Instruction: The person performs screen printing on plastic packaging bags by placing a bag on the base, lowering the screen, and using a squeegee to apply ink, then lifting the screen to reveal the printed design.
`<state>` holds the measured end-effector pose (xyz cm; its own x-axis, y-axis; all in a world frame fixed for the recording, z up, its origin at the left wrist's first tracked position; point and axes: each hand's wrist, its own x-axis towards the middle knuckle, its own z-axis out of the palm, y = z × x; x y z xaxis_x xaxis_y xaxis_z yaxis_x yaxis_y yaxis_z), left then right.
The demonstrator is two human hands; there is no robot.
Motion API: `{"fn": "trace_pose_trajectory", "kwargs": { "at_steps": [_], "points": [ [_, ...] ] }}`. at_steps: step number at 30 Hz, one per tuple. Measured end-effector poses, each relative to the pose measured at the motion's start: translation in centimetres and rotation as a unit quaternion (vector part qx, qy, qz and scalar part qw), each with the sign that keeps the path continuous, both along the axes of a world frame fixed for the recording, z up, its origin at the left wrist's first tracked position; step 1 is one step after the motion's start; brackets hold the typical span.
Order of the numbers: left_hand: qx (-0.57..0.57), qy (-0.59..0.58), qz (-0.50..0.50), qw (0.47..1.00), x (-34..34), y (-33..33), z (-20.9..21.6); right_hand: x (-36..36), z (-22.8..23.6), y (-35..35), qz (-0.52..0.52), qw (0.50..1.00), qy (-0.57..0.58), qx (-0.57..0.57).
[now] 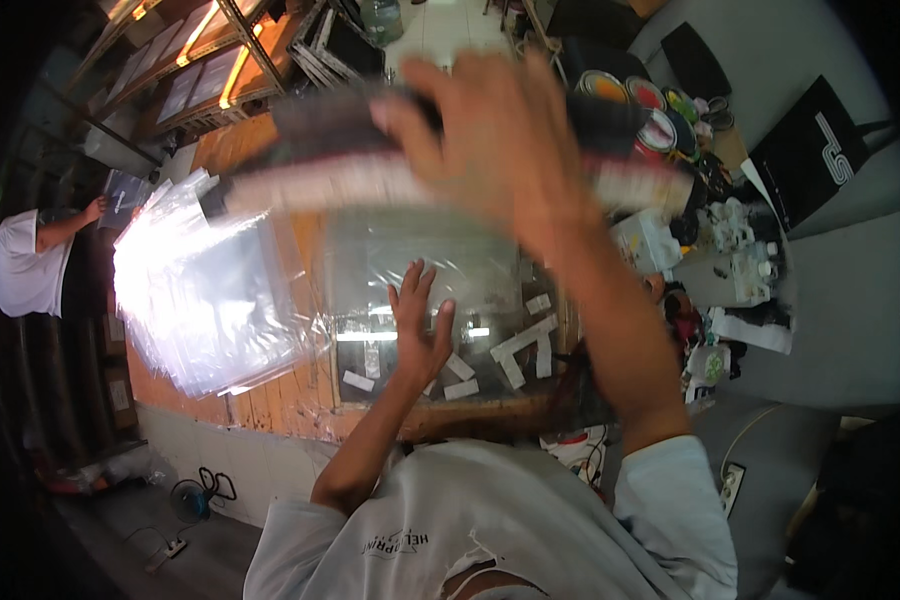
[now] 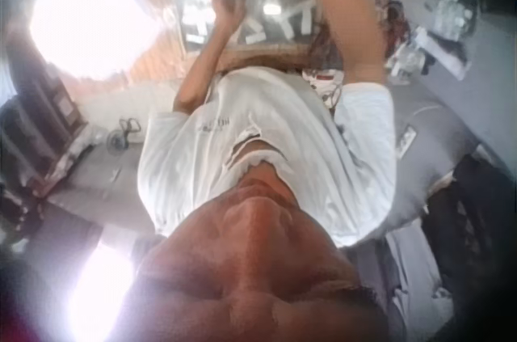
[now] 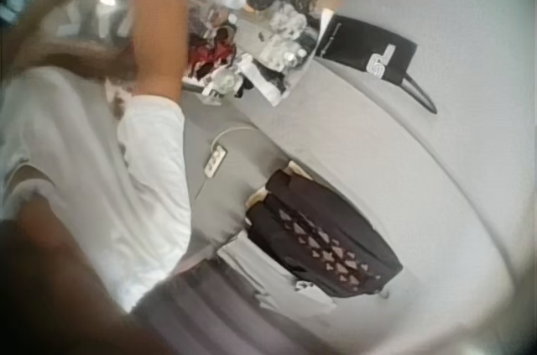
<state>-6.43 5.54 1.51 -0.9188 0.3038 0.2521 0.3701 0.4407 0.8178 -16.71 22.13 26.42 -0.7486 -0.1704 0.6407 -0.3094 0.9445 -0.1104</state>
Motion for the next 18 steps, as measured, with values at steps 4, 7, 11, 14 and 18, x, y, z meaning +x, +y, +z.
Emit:
{"fn": "trace_pose_trajectory", "kwargs": {
  "at_steps": [4,7,11,14,18],
  "points": [
    [0.443,-0.167,0.083,0.877,5.3,-2.8,5.3,8.0,-8.2,-2.7,0.013,0.995,-0.087,-0.045],
    [0.601,-0.489,0.103,0.623,6.7,-4.9,6.7,7.9,-15.0,-1.8,0.027,0.972,-0.203,-0.115],
    [0.549,-0.574,0.200,0.573,6.7,-6.1,-1.4,0.7,-21.7,0.5,0.036,0.974,-0.201,-0.099],
    [0.531,-0.585,0.247,0.561,6.0,-5.1,-1.6,-7.8,-25.1,2.8,-0.007,0.990,-0.135,-0.041],
    [0.510,-0.581,0.262,0.577,6.5,-5.0,-1.4,-16.8,-28.2,4.1,-0.043,0.997,-0.066,0.007]
  ]
}}
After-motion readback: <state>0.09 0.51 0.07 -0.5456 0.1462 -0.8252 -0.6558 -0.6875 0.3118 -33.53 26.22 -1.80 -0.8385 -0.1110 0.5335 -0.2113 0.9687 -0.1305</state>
